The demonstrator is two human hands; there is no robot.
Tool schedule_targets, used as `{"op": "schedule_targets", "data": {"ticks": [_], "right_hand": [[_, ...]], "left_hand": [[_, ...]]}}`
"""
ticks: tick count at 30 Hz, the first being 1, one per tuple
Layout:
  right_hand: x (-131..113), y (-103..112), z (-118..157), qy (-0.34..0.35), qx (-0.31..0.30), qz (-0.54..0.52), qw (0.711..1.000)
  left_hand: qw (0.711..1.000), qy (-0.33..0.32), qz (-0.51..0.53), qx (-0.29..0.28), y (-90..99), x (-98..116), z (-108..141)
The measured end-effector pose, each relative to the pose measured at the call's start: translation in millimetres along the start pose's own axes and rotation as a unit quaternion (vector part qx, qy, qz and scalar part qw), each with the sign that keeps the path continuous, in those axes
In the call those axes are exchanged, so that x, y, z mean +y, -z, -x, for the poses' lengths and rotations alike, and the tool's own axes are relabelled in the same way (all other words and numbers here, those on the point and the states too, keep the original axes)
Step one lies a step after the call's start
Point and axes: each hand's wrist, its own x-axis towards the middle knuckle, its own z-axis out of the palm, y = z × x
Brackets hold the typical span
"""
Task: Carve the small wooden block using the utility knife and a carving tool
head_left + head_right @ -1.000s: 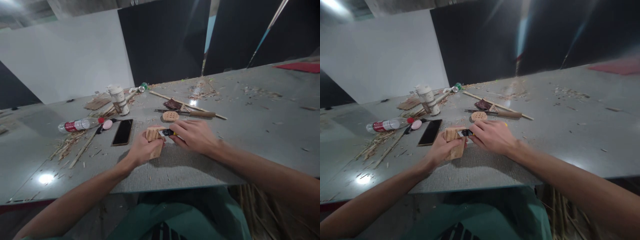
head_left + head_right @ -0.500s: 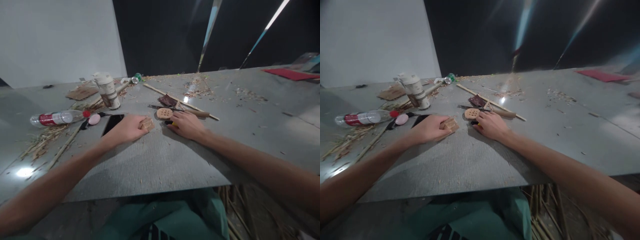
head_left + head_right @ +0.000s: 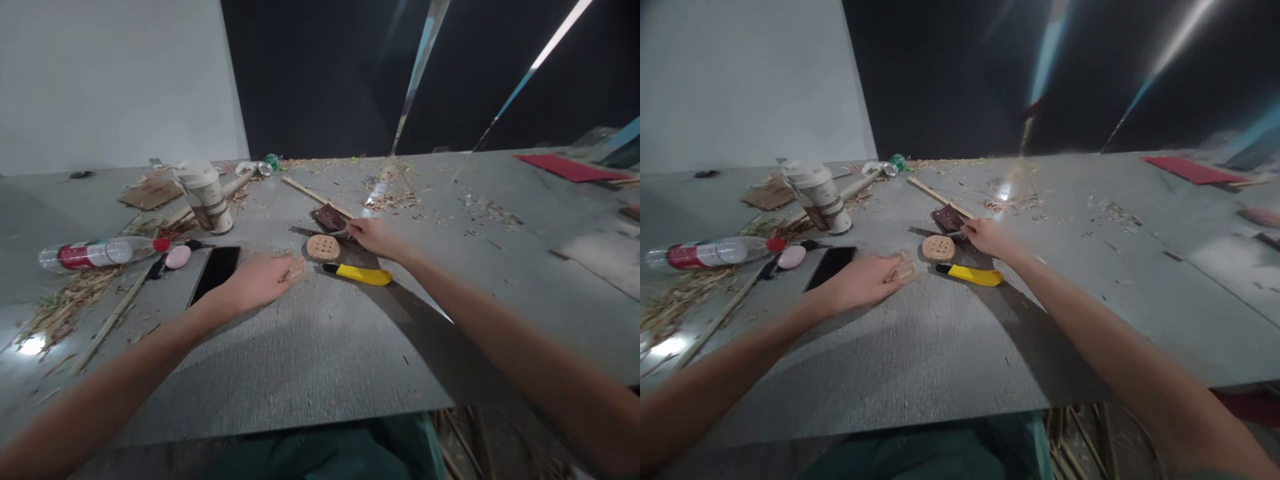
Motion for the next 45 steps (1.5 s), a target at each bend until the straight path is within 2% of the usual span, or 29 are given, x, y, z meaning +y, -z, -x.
{"op": "schedule_targets", "data": {"ticks": [2,5,9,10,12,13,17,20,23,26,31,34,36,38,39,40,42,44,45], "right_hand": [[1,1,-3,-0.009,0.015,-0.042,0.999],[-4,6,-1,-0.016,0.078,-0.122,0.989],[-30,5,21,-0.026,0.149,-0.253,0.956],[-39,3,30,-0.030,0.153,-0.295,0.943],[-59,-2,48,-0.043,0.118,-0.438,0.890],[-68,-4,56,-0.041,0.097,-0.458,0.883],[-87,-11,81,0.075,0.088,-0.392,0.913],[-88,-19,92,0.161,0.051,-0.353,0.920],[-85,-23,99,0.215,0.029,-0.298,0.930],[-84,-21,99,0.214,0.012,-0.290,0.933],[-80,-18,95,0.219,0.016,-0.332,0.918],[-78,-18,94,0.224,-0.005,-0.350,0.910],[-79,-19,95,0.214,-0.009,-0.356,0.909],[-80,-21,96,0.201,0.009,-0.363,0.910],[-81,-23,97,0.193,0.024,-0.368,0.909],[-82,-25,98,0.182,0.038,-0.376,0.908],[-84,-30,99,0.145,0.062,-0.396,0.904],[-86,-34,100,0.099,0.081,-0.418,0.900],[-88,-35,101,0.078,0.084,-0.425,0.898]], "left_hand": [[1.000,-0.008,0.006,-0.006,3.9,2,-4],[0.999,-0.003,0.034,-0.022,7.5,2,-9],[0.996,0.034,0.067,-0.057,3.0,-5,-13],[0.995,0.041,0.075,-0.060,0.5,-7,-14],[0.993,0.050,0.091,-0.062,-4.3,-10,-16],[0.992,0.053,0.100,-0.063,-6.2,-11,-16],[0.985,0.055,0.143,-0.073,-9.1,-11,-19],[0.981,0.065,0.165,-0.077,-8.1,-11,-22],[0.976,0.078,0.188,-0.080,-7.2,-11,-25],[0.970,0.086,0.210,-0.090,-6.7,-11,-27],[0.975,0.078,0.190,-0.088,-5.5,-8,-25],[0.977,0.079,0.183,-0.069,-5.6,-8,-23],[0.971,0.074,0.223,-0.042,-7.5,-11,-24],[0.943,0.073,0.323,-0.006,-11.2,-14,-25],[0.916,0.079,0.392,0.016,-13.5,-14,-27],[0.876,0.094,0.473,0.029,-15.9,-13,-28],[0.758,0.117,0.637,0.073,-20.7,-6,-31],[0.652,0.116,0.745,0.082,-25.3,6,-33],[0.612,0.114,0.777,0.091,-27.8,12,-34]]}}
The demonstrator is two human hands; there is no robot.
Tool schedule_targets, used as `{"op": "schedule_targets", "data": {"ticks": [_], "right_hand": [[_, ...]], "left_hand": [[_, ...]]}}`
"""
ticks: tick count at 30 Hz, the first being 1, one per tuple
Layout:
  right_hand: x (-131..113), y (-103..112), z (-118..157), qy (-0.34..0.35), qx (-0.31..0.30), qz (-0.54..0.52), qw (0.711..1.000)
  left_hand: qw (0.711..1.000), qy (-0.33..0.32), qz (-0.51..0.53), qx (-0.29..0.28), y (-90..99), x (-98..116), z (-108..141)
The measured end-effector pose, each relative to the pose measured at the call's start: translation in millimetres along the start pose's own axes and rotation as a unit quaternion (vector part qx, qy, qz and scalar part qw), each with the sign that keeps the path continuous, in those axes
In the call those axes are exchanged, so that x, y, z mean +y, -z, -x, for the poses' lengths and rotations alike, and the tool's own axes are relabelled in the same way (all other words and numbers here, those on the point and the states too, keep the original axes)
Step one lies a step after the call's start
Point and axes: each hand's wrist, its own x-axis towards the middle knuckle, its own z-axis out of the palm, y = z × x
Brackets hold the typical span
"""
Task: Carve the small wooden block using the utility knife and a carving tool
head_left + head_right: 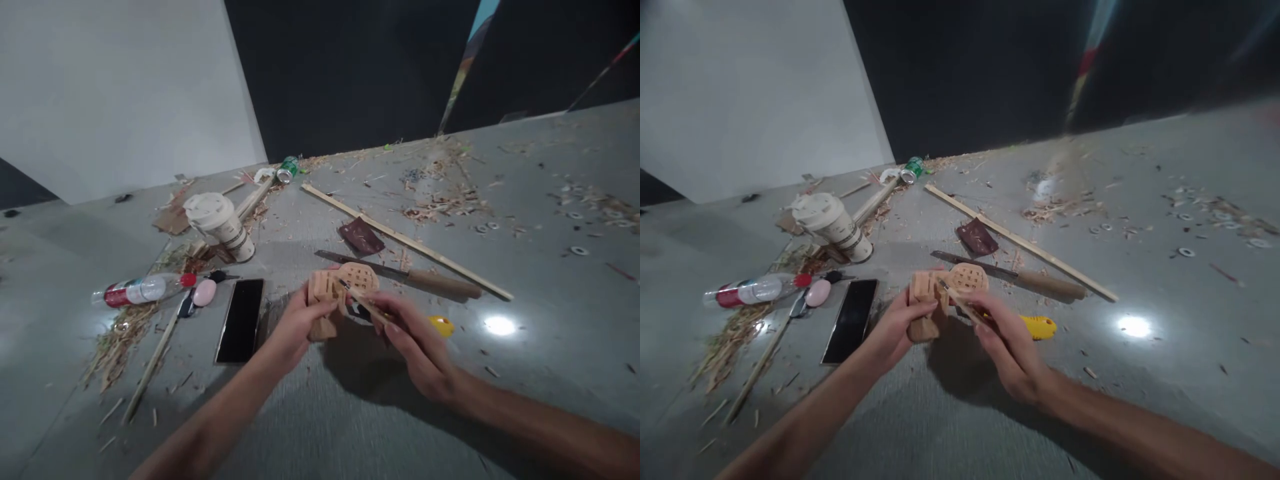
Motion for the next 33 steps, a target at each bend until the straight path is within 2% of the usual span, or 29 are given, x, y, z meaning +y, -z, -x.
{"op": "schedule_targets", "data": {"ticks": [3,7,13,19,26,30,33], "right_hand": [[-1,-7,2,-0.048,0.023,-0.002,0.999],[-2,-22,7,-0.100,0.048,0.006,0.994],[-4,-36,7,-0.068,0.037,0.018,0.997],[-10,-34,3,-0.066,-0.051,-0.051,0.995],[-13,-34,5,-0.089,-0.075,-0.114,0.987],[-14,-33,3,-0.084,-0.086,-0.097,0.988],[-11,-32,2,-0.087,-0.097,-0.096,0.987]], "left_hand": [[0.997,-0.018,0.079,0.019,-14.6,-14,2],[0.991,-0.092,0.083,0.044,-14.8,-33,0],[0.981,-0.186,0.012,0.052,-8.0,-46,-1],[0.982,-0.187,-0.012,0.031,-6.0,-59,1],[0.984,-0.171,-0.040,-0.004,-4.3,-61,4],[0.983,-0.181,-0.044,0.006,-4.0,-65,3],[0.986,-0.161,-0.041,0.005,-0.7,-70,-2]]}}
